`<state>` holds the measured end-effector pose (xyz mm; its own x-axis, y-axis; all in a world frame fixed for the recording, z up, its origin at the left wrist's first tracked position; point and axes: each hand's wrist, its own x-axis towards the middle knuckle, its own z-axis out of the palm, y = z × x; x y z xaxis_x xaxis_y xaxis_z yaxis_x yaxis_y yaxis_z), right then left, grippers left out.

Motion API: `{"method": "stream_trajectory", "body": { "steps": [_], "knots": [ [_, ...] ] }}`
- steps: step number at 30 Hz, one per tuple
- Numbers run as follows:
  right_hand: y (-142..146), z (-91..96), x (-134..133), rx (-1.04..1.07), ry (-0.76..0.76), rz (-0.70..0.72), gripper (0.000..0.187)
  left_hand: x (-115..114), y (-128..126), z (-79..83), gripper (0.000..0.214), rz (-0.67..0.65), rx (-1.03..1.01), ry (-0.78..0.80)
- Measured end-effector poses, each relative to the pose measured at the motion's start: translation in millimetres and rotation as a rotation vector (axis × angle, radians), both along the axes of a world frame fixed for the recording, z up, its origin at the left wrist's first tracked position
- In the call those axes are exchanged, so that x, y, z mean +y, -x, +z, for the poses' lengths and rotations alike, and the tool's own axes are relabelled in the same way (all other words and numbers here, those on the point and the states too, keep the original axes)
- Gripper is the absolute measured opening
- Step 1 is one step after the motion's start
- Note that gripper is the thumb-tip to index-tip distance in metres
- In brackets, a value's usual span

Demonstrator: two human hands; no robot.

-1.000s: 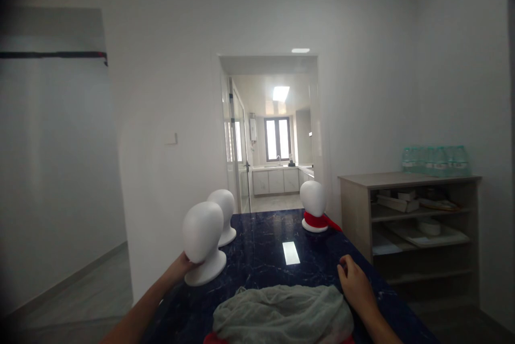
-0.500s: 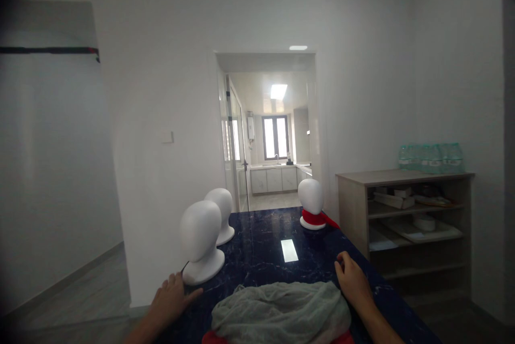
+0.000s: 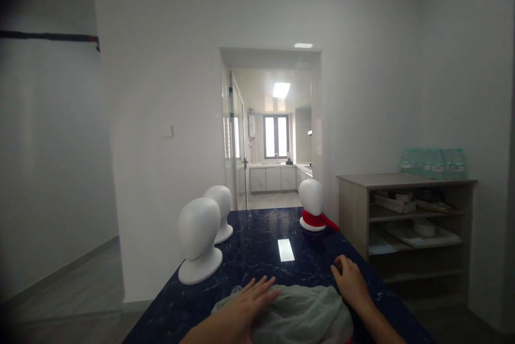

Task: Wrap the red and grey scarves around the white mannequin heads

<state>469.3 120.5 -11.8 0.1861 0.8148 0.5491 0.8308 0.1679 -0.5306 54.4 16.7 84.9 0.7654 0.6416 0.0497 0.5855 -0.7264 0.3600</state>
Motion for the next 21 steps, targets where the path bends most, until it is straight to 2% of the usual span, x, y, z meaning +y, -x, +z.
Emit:
{"method": "stream_trajectory", "body": {
  "steps": [2, 4, 6, 8, 10, 12, 16, 19, 21],
  "knots": [
    [-5, 3.9, 15, 0.026, 0.039, -0.031, 0.024, 4, -22, -16.0, 0.073, -0.113, 0.042, -0.027],
    [-9, 12.2, 32, 0.024, 0.068, -0.065, 0.024, 11, -39, -32.6, 0.068, -0.084, 0.057, -0.082],
    [-10, 21.9, 51, 0.005, 0.081, -0.098, 0.024, 19, -46, -43.1, 0.079, -0.008, 0.077, -0.125],
    [-10, 29.1, 70, -0.015, 0.082, -0.120, 0.024, 26, -45, -45.3, 0.092, 0.024, 0.070, -0.141],
    [-9, 31.5, 87, -0.028, 0.078, -0.133, 0.025, 31, -40, -42.7, 0.096, 0.027, 0.019, -0.146],
    [-9, 29.5, 104, -0.036, 0.081, -0.147, 0.027, 33, -37, -40.0, 0.091, 0.048, -0.036, -0.156],
    [-9, 23.2, 136, -0.041, 0.101, -0.170, 0.037, 38, -37, -43.2, 0.063, 0.105, -0.023, -0.184],
    [-12, 25.3, 159, -0.050, 0.086, -0.178, 0.052, 45, -36, -49.1, 0.061, 0.136, 0.000, -0.179],
    [-15, 29.2, 175, -0.072, 0.058, -0.167, 0.057, 51, -33, -52.5, 0.061, 0.205, 0.011, -0.162]
  ]
}}
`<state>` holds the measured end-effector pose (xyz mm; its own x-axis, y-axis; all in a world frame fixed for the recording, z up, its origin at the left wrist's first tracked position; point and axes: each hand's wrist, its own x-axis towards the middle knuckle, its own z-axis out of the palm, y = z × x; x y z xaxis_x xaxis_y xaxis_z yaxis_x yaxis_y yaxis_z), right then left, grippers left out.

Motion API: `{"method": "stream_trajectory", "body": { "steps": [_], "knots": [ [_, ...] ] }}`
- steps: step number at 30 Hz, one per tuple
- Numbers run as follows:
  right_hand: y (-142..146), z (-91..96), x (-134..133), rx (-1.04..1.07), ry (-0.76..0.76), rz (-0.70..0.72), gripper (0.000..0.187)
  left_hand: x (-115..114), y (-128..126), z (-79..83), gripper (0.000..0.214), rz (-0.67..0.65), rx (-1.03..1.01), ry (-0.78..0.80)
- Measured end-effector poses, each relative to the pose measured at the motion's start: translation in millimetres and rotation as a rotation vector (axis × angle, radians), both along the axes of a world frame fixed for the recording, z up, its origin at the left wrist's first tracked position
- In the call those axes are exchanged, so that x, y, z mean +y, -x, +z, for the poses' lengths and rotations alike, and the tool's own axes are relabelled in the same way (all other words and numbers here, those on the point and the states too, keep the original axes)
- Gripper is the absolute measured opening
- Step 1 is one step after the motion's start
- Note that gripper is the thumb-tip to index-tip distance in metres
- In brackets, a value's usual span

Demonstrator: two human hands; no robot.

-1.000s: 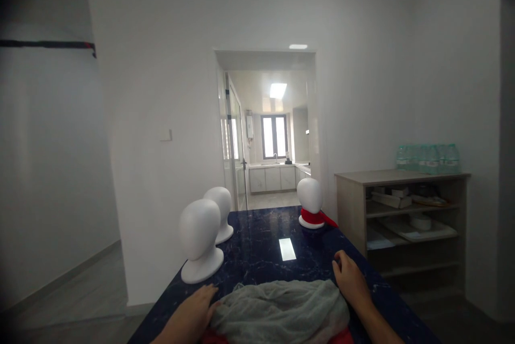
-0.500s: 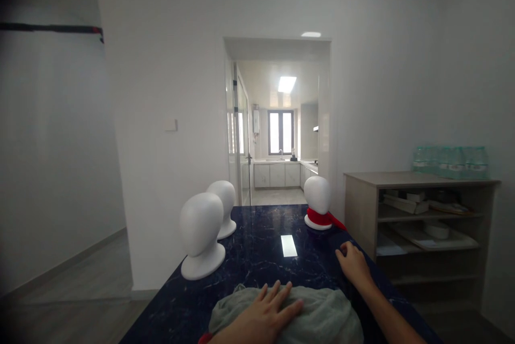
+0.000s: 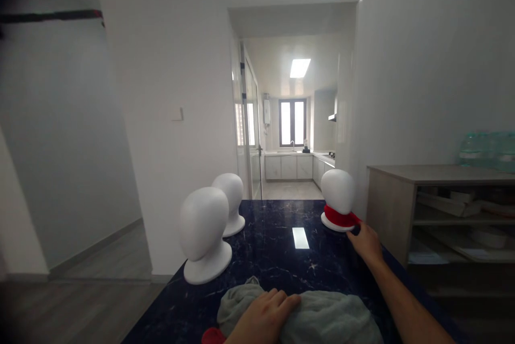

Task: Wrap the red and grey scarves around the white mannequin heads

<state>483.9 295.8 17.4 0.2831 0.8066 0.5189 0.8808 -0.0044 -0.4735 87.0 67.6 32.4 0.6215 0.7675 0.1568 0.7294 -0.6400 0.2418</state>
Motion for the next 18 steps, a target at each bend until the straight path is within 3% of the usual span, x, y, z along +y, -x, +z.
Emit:
{"method": "stream_trajectory", "body": {
  "steps": [3, 6, 10, 14, 16, 18],
  "knots": [
    [-5, 3.0, 22, -0.057, -0.039, 0.007, 0.062, 5, 6, -4.1, 0.060, 0.162, -0.010, 0.011],
    [-5, -1.4, 38, -0.094, -0.082, -0.059, 0.078, 4, 5, -5.9, 0.059, 0.301, -0.034, 0.005],
    [1, -11.2, 43, -0.128, -0.080, -0.083, 0.083, 11, -10, 2.9, 0.060, 0.470, 0.002, 0.010],
    [8, -14.5, 38, -0.151, -0.056, -0.022, 0.074, 53, -22, 30.4, 0.044, 0.606, 0.066, 0.027],
    [11, -14.2, 35, -0.148, -0.054, -0.003, 0.070, 82, -20, 47.3, 0.031, 0.678, 0.060, 0.031],
    [13, -13.1, 34, -0.137, -0.053, -0.004, 0.068, 108, -14, 62.1, 0.030, 0.718, 0.035, 0.028]
  ]
}}
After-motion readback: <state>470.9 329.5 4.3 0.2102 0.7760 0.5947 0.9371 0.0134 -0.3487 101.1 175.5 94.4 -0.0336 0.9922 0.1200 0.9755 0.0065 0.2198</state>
